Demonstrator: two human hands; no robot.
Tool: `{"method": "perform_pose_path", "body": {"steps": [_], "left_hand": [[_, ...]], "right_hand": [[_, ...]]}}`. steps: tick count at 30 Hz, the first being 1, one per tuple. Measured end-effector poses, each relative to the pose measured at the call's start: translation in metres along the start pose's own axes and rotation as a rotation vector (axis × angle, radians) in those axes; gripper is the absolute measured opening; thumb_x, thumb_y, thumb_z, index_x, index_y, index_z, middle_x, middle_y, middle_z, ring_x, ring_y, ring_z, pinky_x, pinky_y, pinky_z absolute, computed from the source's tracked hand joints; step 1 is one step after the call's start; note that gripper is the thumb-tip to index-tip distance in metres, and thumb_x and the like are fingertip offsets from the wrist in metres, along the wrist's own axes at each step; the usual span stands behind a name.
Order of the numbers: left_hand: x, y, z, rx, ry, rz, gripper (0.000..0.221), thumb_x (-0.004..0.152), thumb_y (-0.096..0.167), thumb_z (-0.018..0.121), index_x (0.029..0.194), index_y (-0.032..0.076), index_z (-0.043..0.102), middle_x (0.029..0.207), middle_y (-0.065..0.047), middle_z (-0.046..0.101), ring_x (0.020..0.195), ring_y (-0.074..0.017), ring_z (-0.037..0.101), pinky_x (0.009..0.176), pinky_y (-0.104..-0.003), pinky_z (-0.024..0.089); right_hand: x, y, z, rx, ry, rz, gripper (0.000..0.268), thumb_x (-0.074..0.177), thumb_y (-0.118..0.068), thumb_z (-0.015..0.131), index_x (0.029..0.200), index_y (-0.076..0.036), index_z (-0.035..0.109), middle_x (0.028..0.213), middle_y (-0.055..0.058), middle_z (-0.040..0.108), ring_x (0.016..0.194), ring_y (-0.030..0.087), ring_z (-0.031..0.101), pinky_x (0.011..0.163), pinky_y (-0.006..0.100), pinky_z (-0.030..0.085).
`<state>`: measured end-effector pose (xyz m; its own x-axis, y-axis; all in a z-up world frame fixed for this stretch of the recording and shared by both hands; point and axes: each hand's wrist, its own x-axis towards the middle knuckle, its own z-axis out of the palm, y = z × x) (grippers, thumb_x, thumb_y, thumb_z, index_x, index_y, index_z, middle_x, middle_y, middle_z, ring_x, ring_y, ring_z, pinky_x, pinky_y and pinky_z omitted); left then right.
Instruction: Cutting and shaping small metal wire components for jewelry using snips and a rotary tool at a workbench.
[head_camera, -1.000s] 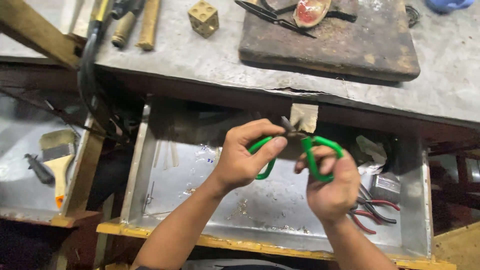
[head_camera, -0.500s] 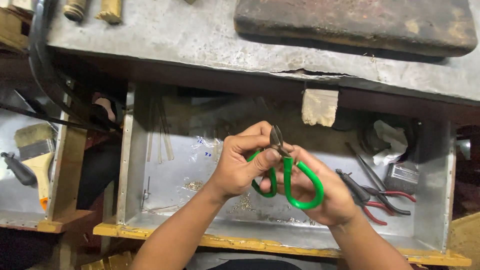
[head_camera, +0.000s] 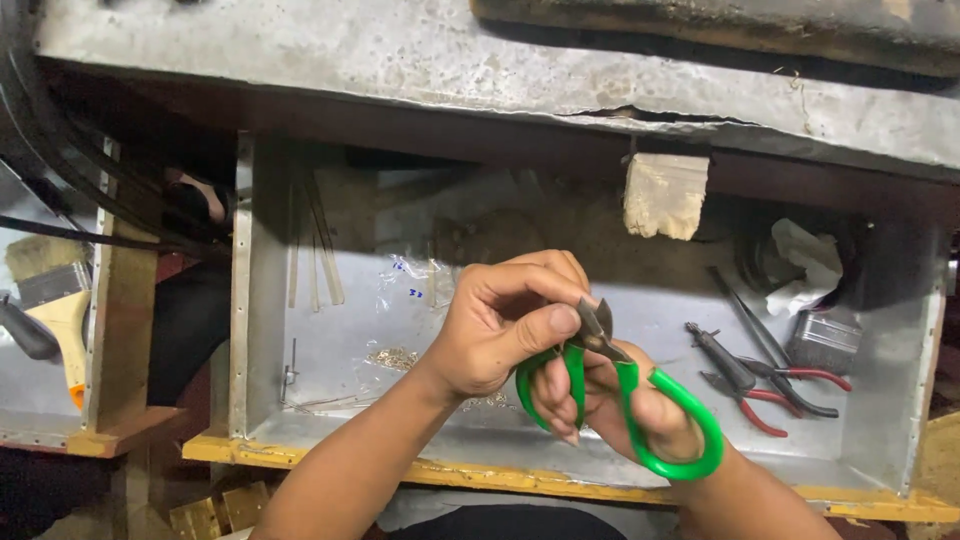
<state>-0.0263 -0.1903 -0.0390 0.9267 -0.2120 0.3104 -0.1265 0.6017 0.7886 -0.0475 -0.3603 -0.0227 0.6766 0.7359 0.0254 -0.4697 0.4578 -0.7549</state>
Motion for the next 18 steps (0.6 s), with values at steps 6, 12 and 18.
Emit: {"method": "perform_pose_path", "body": {"steps": [6,12,18], "left_hand": [[-0.0013,-0.0039,-0.0008,0.003,-0.009,-0.002,0.007,0.103,0.013,0.067,0.108,0.010,0.070,0.098,-0.007,0.068,0.094,-0.0240,0.063,0.088,-0.036,0.057],[-0.0022,-0.0015,0.0000,-0.062,-0.017,-0.061,0.011,0.102,0.014,0.069,0.108,0.005,0.069,0.093,-0.016,0.068,0.088,-0.0249,0.063,0.062,-0.029,0.056],[-0.0026,0.0046,-0.0027,-0.018,-0.097,-0.153,0.023,0.105,0.023,0.065,0.115,0.004,0.071,0.110,-0.013,0.070,0.096,-0.0188,0.065,0.081,-0.029,0.055]], "right_hand": [[-0.0028,0.0043,-0.0024,-0.027,-0.033,-0.032,0.061,0.104,-0.062,0.057,0.096,-0.002,0.050,0.080,0.006,0.042,0.060,0.019,0.042,0.052,0.029,0.039],[-0.0050,0.0079,-0.0022,0.084,-0.065,-0.041,0.057,0.105,-0.056,0.058,0.090,-0.002,0.049,0.072,0.003,0.042,0.050,0.015,0.044,0.048,0.028,0.039],[-0.0053,0.0077,-0.0021,0.123,-0.078,-0.005,0.058,0.104,-0.055,0.061,0.083,-0.002,0.049,0.066,0.005,0.047,0.045,0.015,0.047,0.045,0.027,0.039]]}}
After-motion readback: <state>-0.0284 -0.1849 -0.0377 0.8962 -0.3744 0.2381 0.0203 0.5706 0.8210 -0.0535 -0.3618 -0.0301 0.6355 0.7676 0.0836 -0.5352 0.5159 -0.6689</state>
